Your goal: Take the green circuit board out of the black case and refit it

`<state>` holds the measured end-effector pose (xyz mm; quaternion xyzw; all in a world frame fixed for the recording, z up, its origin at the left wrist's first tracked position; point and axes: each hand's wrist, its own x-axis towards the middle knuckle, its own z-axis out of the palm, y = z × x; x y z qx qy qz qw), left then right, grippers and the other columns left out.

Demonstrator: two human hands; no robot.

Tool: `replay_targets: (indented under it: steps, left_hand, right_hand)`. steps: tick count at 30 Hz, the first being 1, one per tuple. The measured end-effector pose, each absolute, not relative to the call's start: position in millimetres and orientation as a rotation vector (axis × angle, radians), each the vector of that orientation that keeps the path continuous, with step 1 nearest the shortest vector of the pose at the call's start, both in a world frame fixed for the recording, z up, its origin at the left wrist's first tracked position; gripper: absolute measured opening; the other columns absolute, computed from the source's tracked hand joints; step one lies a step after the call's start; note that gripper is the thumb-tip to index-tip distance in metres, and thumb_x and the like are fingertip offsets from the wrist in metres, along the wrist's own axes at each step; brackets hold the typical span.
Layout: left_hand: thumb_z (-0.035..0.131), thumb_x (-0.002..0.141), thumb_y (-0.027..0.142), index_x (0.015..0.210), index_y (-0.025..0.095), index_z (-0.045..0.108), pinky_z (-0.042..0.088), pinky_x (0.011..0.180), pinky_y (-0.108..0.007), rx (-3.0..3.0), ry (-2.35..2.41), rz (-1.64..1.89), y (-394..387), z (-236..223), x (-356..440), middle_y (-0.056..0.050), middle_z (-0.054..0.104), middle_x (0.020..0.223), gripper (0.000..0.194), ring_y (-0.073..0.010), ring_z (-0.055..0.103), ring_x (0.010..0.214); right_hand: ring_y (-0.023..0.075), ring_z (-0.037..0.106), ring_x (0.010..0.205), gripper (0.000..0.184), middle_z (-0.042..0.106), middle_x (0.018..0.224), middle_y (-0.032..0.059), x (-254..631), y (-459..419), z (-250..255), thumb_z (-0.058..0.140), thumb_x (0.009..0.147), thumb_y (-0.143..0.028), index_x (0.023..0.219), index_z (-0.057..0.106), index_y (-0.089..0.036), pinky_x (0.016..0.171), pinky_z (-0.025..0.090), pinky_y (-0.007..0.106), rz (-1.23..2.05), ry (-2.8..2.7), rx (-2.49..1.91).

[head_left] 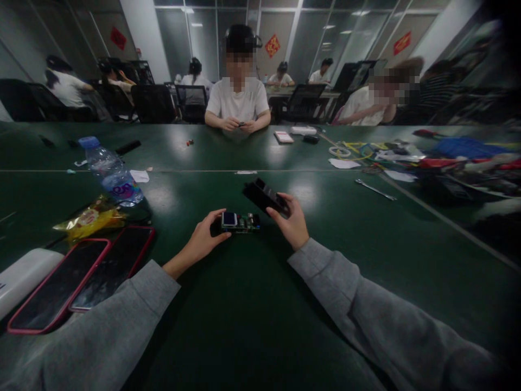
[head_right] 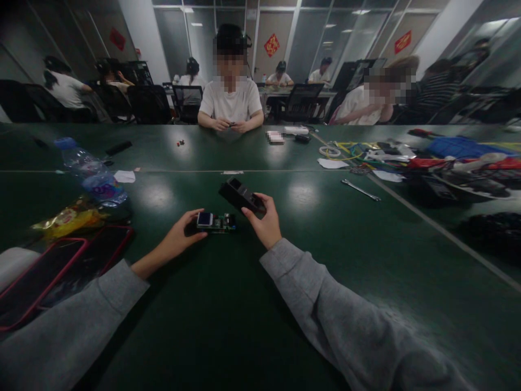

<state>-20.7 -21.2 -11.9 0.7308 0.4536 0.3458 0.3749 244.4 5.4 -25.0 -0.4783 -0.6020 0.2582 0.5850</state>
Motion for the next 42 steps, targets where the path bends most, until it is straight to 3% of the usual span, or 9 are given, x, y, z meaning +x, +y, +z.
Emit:
replay_targets:
  steps: [6, 14, 23, 35, 42]
  left_hand:
    - [0.066, 0.082, 0.027, 0.135, 0.023, 0.042, 0.038, 0.109, -0.049, 1.880, 1.162, 0.876, -20.9, -11.6, -21.5, -0.009, 0.054, 0.134, 0.059, -0.0241, 0.050, 0.128]
    - [0.065, 0.082, 0.026, 0.134, 0.024, 0.042, 0.036, 0.109, -0.052, 1.875, 1.188, 0.858, -22.9, -7.6, -20.4, -0.009, 0.053, 0.136, 0.057, -0.0258, 0.048, 0.129]
    - [0.065, 0.082, 0.028, 0.133, 0.026, 0.044, 0.036, 0.108, -0.055, 1.868, 1.168, 0.878, -23.8, -7.8, -20.6, -0.008, 0.052, 0.137, 0.055, -0.0273, 0.047, 0.130]
    - [0.064, 0.083, 0.026, 0.133, 0.023, 0.043, 0.037, 0.109, -0.049, 1.880, 1.167, 0.895, -21.2, -10.5, -19.8, -0.008, 0.055, 0.134, 0.055, -0.0238, 0.050, 0.127]
    - [0.065, 0.082, 0.026, 0.135, 0.024, 0.041, 0.035, 0.110, -0.052, 1.858, 1.181, 0.898, -23.0, -8.5, -20.6, -0.009, 0.050, 0.139, 0.058, -0.0255, 0.045, 0.132]
  right_hand:
    - [0.0256, 0.061, 0.093, 0.051, 0.061, 0.107, 0.0096, 258.0, 18.3, -36.4, 0.073, 0.069, -0.036, 0.111, 0.049, -0.020, 0.087, 0.050, 0.047, 0.469, -1.401, -1.309]
    - [0.0289, 0.056, 0.106, 0.049, 0.058, 0.112, 0.0110, 258.6, 17.8, -39.4, 0.069, 0.072, -0.028, 0.116, 0.049, -0.019, 0.094, 0.045, 0.051, 0.403, -1.562, -1.373]
    - [0.0325, 0.048, 0.109, 0.063, 0.046, 0.117, 0.0124, 259.0, 15.5, -40.9, 0.074, 0.071, -0.038, 0.125, 0.047, -0.022, 0.097, 0.040, 0.058, 0.255, -1.555, -1.405]
    - [0.0308, 0.052, 0.106, 0.050, 0.054, 0.112, 0.0109, 259.9, 18.4, -43.4, 0.071, 0.074, -0.030, 0.119, 0.053, -0.021, 0.095, 0.042, 0.055, 0.247, -1.640, -1.410]
    - [0.0288, 0.055, 0.110, 0.054, 0.055, 0.122, 0.0108, 251.0, 7.2, -28.3, 0.066, 0.081, -0.040, 0.128, 0.047, -0.023, 0.094, 0.046, 0.051, 0.336, -1.538, -1.218]
